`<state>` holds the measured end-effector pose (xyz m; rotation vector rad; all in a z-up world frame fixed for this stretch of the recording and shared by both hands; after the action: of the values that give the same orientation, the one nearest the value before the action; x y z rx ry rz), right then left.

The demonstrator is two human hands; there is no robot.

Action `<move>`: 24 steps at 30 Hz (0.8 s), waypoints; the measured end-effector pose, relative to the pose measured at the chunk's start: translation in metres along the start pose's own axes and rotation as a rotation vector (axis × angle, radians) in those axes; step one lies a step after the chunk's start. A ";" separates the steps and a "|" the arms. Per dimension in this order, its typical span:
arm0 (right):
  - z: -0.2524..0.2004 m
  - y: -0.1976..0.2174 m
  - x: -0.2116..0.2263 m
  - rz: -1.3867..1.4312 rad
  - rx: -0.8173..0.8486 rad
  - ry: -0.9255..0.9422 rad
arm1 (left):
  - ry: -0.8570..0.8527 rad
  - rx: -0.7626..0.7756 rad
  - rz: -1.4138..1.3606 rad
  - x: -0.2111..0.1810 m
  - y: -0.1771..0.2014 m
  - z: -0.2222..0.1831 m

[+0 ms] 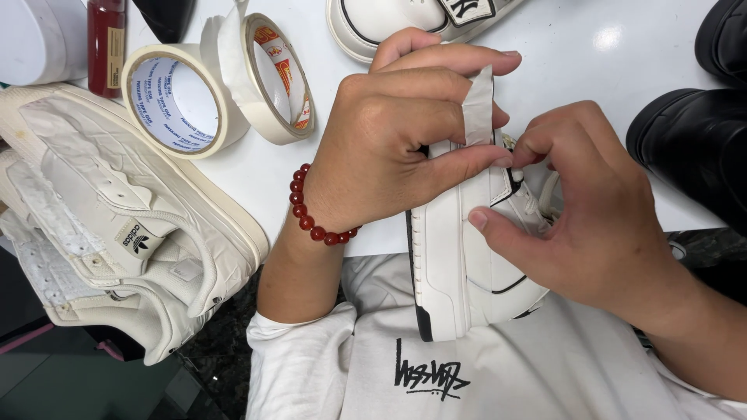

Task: The person holds a white sneaker on their lap and applies masking tape around the edge where the sole meets the upper, pressing the tape down along the sole. They tear pieces of tape from the roll, smooth them into place, and turn the shoe to tape different sections before setting it down.

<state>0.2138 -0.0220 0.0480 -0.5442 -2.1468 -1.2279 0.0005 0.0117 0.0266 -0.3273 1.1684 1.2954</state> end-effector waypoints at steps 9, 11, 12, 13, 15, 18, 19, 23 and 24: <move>0.008 -0.005 0.001 0.072 0.038 -0.046 | 0.076 -0.022 -0.004 -0.001 -0.002 0.000; 0.011 -0.005 0.001 0.072 0.041 -0.053 | 0.086 -0.029 -0.001 0.001 -0.004 -0.003; 0.012 -0.005 0.001 0.073 0.043 -0.060 | 0.096 -0.036 0.003 0.002 -0.006 -0.005; 0.012 -0.005 0.001 0.072 0.044 -0.060 | 0.097 -0.036 0.003 0.002 -0.007 -0.006; 0.013 -0.004 0.002 0.060 0.035 -0.051 | 0.118 -0.049 0.016 0.002 -0.009 -0.008; 0.013 -0.005 0.001 0.048 0.028 -0.050 | 0.137 -0.062 0.017 0.001 -0.011 -0.006; 0.012 -0.005 0.001 0.051 0.029 -0.051 | 0.139 -0.059 0.017 0.000 -0.010 -0.004; 0.011 -0.004 0.000 0.047 0.030 -0.065 | 0.181 -0.032 0.024 -0.003 -0.009 0.001; 0.010 -0.004 -0.001 0.051 0.036 -0.070 | 0.203 -0.023 0.019 -0.003 -0.009 0.002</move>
<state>0.2087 -0.0155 0.0410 -0.6311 -2.1951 -1.1564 0.0098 0.0088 0.0261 -0.4742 1.3305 1.3155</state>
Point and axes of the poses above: each hand's wrist, its own z-axis towards the middle knuckle, its own y-axis out of the back of the hand, x = y × z, the point moved 1 cm from there along z, towards the middle knuckle, and after that the axes turned 13 degrees about -y, right-handed, at the moved point
